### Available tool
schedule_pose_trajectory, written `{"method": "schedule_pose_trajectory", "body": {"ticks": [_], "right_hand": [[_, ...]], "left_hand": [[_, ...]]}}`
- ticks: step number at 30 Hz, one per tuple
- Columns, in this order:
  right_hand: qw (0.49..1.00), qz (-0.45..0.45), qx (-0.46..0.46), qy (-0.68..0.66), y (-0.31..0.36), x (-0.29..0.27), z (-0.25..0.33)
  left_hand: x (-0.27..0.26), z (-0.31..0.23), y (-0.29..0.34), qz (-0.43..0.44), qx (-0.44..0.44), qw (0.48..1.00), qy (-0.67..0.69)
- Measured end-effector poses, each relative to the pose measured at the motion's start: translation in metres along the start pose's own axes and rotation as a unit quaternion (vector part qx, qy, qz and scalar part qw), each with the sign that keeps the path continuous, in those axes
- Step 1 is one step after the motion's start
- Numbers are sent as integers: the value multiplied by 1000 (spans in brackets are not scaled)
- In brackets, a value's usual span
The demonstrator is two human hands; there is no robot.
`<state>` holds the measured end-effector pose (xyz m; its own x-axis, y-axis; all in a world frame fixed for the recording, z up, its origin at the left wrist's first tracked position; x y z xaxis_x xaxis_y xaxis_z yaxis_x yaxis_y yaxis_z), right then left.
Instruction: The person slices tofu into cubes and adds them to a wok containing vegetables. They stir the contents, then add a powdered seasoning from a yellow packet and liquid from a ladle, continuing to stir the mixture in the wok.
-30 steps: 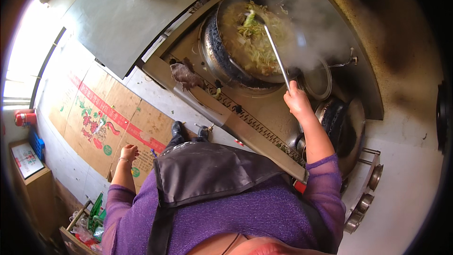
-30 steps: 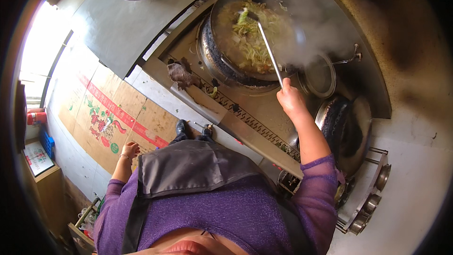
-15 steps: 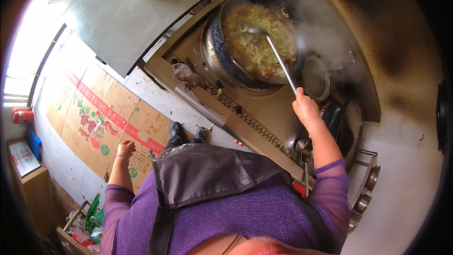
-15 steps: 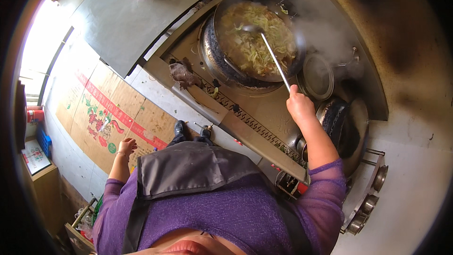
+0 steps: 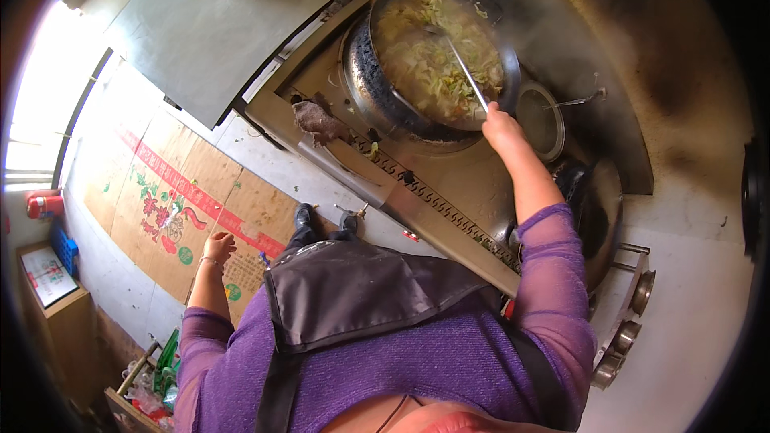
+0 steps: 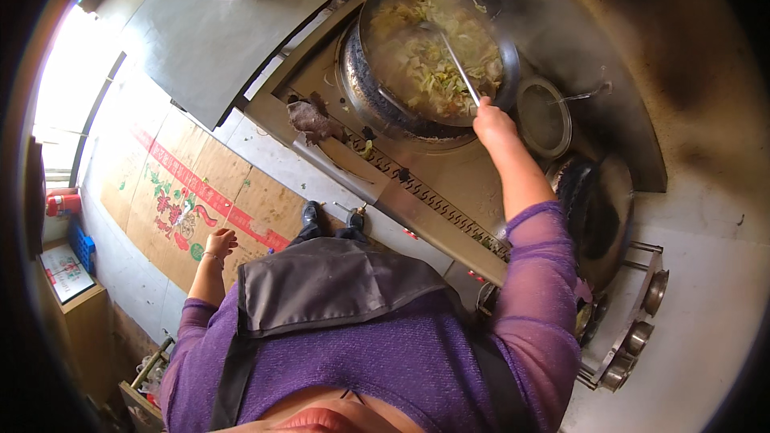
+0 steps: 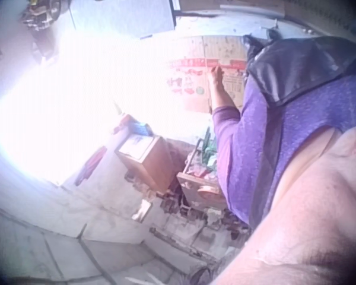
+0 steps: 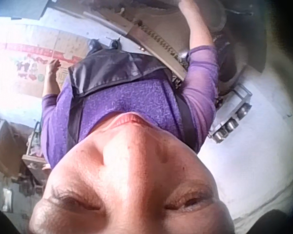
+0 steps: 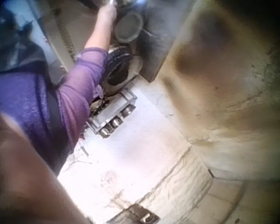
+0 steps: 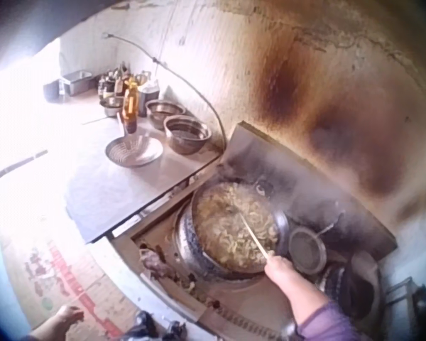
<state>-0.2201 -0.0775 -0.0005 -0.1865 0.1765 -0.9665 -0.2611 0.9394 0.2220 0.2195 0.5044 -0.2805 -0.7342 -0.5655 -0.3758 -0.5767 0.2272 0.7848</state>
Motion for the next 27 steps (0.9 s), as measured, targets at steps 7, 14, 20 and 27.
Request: {"method": "schedule_pose_trajectory", "body": {"ticks": [7,14,20,27], "right_hand": [[994,-80,-62,36,58,-26,-28],[976,-83,-147,137,54,-22,-10],[963,-144,-144,174,75,-51,-41],[952,-134,-204,184,75,-27,-42]], "left_hand": [[-10,27,7,1,-63,998,3],[0,29,13,7,-56,998,-12],[-3,10,-1,-6,-25,1000,15],[13,1,-4,21,-21,1000,-9]]}}
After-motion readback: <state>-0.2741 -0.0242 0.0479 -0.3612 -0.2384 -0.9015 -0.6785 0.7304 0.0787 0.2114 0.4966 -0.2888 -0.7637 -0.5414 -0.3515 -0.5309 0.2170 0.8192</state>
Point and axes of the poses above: each hand's wrist, its own y-axis away from the middle knuckle, its own x-axis out of the palm, z = x × y, the point moved 3 cm from there along -y, towards the middle knuckle, and after that the axes turned 7 degrees about -z, right-handed, at the moved point
